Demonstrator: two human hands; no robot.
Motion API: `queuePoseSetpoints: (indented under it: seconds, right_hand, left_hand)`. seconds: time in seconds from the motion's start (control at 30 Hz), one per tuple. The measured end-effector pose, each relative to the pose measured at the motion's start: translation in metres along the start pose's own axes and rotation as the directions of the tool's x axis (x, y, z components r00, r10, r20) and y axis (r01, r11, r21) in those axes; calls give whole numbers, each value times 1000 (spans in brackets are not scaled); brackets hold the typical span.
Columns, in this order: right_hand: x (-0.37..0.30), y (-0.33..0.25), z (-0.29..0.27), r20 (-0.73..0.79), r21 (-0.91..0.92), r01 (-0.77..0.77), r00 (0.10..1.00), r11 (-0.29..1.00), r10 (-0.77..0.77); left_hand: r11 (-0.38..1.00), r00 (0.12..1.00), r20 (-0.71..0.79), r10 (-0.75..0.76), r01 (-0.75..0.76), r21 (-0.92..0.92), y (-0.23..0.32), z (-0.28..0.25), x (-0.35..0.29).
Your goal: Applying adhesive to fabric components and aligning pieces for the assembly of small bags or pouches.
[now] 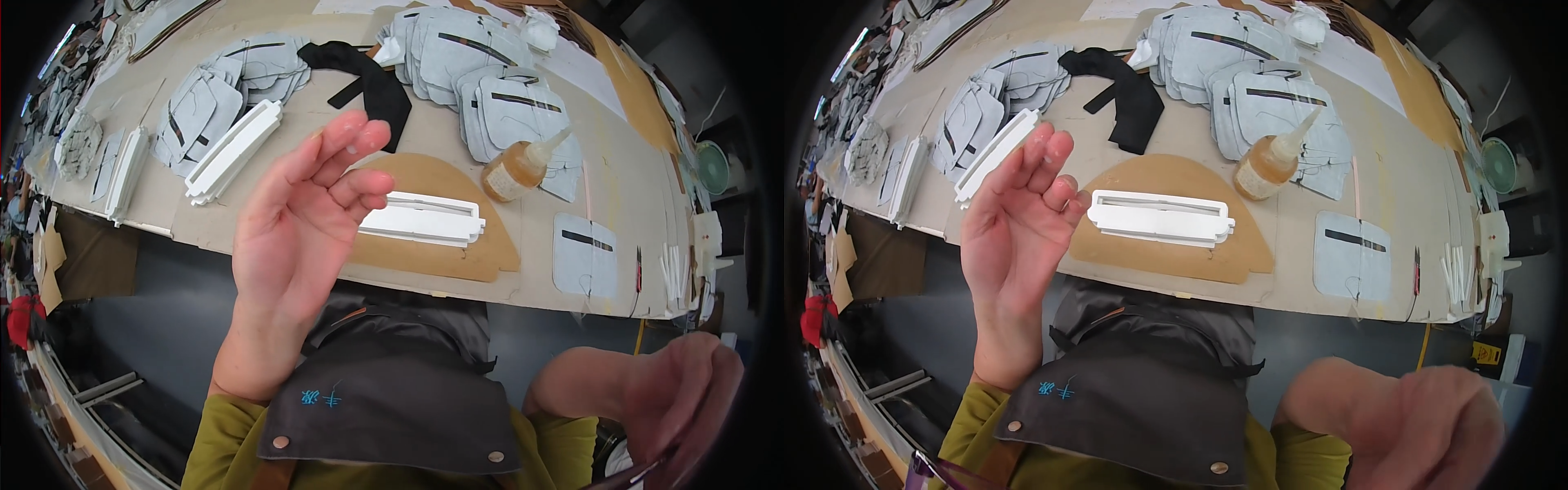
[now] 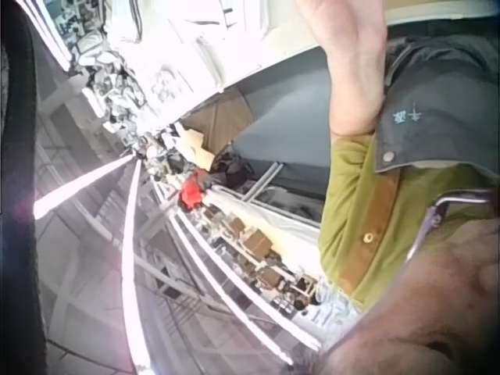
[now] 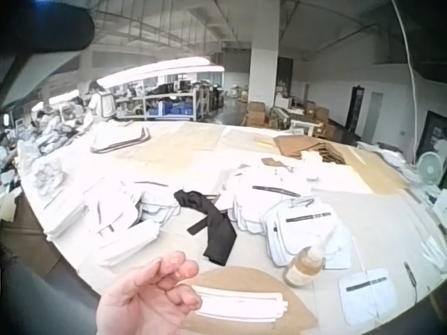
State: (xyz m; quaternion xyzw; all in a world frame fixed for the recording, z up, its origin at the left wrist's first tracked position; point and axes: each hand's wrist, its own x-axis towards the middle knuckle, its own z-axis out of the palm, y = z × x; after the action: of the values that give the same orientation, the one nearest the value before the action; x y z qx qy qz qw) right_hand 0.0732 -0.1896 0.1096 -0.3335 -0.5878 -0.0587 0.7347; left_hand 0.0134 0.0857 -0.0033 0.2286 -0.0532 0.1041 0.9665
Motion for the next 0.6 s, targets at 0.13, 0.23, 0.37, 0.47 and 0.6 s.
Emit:
queuePoseSetpoints:
  seconds: [0.13, 0.23, 0.37, 0.47, 0.6]
  right_hand:
    - [-27, -17, -19, -284, -139, -30, 959, 990, -11]
    - [-40, -32, -41, -200, -76, -122, 974, 990, 104]
    - [-40, -31, -31, -337, -92, -49, 941, 995, 15]
    - [-35, -24, -21, -406, -83, 70, 909, 994, -98]
    - [-12, 13, 22, -78, 4, -134, 988, 991, 134]
  left_hand:
    - [986, 993, -117, 31, -11, 164, -8, -32, -4]
    - [823, 974, -197, 109, 22, 568, -25, -64, -7]
    - [619, 934, -245, 261, 33, 785, -36, -93, -12]
    - [582, 923, -238, 301, 20, 813, -38, -99, -11]
    - [585, 921, -223, 321, -8, 811, -37, -101, -13]
